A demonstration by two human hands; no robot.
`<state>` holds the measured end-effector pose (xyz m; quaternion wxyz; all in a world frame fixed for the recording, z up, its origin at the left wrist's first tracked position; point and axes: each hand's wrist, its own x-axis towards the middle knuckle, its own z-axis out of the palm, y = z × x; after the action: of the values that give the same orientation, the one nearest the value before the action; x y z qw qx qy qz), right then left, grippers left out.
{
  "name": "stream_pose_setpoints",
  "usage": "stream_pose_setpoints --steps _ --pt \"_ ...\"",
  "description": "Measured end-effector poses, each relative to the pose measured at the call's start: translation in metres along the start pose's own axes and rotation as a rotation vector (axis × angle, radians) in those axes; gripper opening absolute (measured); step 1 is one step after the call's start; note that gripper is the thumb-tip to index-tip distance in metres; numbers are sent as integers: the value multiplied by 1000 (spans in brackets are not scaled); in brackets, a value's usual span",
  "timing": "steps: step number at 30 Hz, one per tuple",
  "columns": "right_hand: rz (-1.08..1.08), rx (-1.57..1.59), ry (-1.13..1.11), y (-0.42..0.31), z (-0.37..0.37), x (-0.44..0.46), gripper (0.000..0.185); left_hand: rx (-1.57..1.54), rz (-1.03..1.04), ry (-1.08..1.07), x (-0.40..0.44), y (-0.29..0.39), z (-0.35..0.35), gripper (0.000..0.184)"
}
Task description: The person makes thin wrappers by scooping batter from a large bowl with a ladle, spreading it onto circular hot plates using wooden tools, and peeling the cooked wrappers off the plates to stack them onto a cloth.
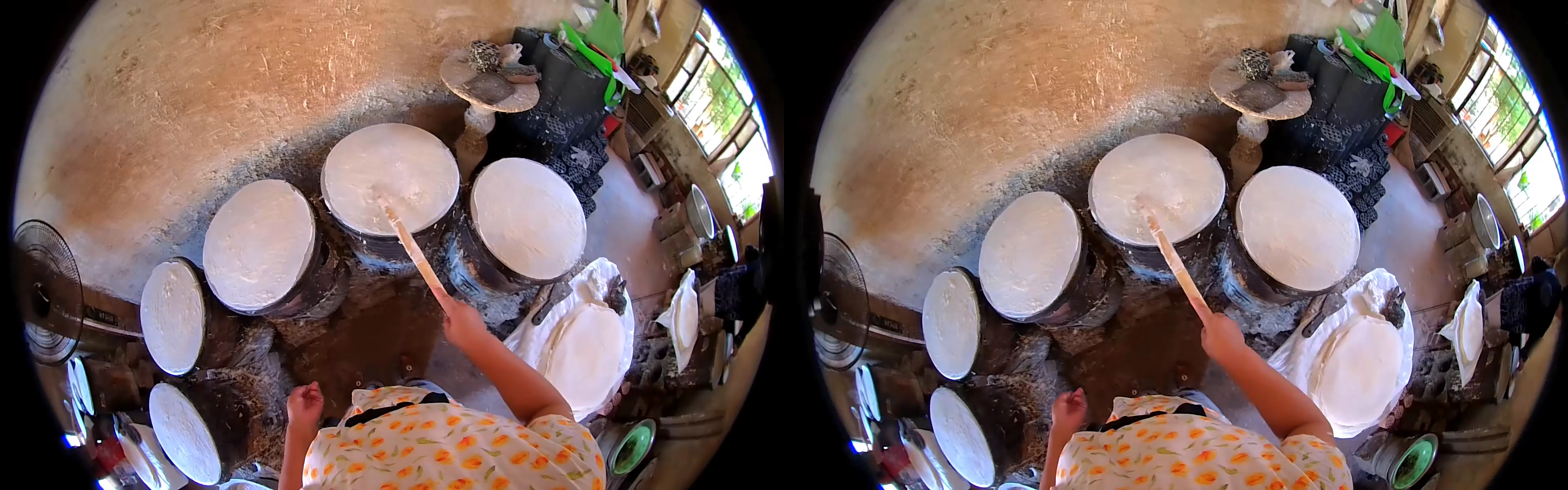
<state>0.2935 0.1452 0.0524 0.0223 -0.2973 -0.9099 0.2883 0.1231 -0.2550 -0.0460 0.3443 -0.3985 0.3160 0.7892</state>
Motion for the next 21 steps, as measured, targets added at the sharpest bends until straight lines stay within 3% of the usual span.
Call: stream_pose_setpoints --steps 6,9,13,17,21 --pt "-55 162 302 5 -14 47 56 8 -65 -33 25 9 18 18" --pt "49 78 250 0 -28 94 54 12 -18 -38 17 15 30 16" --pt "-31 -7 311 7 -25 156 50 -41 33 -17 14 28 9 11" --pt "158 -194 153 -19 -36 184 81 -143 89 70 18 41 -41 6" --pt "235 -362 74 -27 -29 201 73 -253 51 44 8 45 -71 6"
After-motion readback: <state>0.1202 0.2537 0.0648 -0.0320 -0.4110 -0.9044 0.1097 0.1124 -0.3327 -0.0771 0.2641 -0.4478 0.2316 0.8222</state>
